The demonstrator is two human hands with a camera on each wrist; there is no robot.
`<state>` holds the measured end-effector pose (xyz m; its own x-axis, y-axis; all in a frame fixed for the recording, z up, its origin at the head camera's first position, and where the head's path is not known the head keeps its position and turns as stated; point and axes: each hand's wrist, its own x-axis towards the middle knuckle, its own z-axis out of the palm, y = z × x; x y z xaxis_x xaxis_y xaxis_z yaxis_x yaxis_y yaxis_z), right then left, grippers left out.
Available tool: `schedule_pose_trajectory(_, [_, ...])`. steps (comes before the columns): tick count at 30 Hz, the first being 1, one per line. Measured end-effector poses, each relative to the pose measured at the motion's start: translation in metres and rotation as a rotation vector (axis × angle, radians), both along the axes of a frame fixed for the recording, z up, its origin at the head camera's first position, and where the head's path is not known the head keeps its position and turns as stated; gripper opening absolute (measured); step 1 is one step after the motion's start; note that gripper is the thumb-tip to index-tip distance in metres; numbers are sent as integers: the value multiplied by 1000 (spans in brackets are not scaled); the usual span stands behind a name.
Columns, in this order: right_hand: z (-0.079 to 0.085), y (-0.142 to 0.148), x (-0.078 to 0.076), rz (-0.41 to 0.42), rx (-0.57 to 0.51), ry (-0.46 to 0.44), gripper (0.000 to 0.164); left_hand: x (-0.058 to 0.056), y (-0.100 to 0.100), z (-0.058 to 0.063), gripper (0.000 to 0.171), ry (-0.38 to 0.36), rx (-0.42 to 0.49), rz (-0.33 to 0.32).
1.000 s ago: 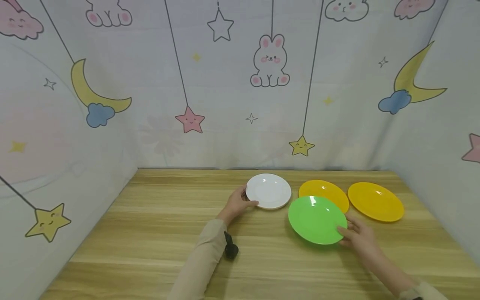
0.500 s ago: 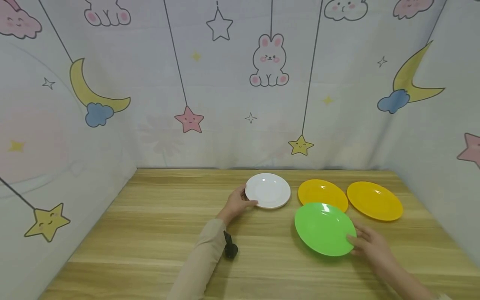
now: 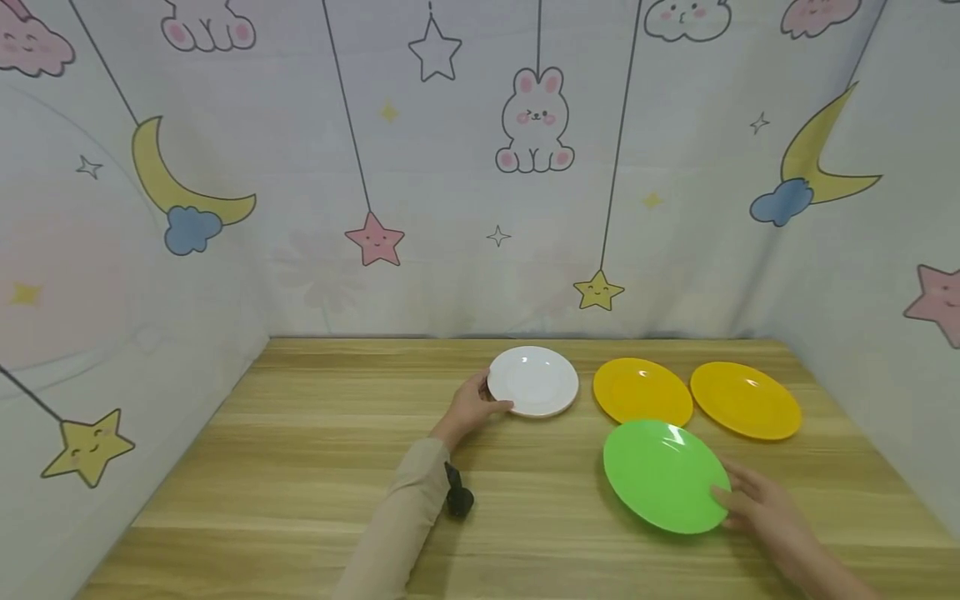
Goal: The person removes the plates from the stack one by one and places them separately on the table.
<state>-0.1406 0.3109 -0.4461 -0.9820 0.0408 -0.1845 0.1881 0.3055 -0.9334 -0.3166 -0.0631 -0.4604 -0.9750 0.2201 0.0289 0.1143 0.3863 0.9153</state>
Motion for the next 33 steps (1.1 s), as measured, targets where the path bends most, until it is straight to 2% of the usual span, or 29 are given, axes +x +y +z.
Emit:
schedule_pose_trajectory(8, [-1, 8, 8, 1, 59, -39, 67, 0, 0, 2, 77, 0, -1, 6])
schedule_pose_trajectory(26, [-8, 14, 14, -4, 79, -66, 69, 2, 0, 3, 75, -11, 11, -12])
schedule_pose_trajectory(33, [-4, 15, 13, -11, 173, -77, 72, 0, 0, 3, 75, -14, -3, -12])
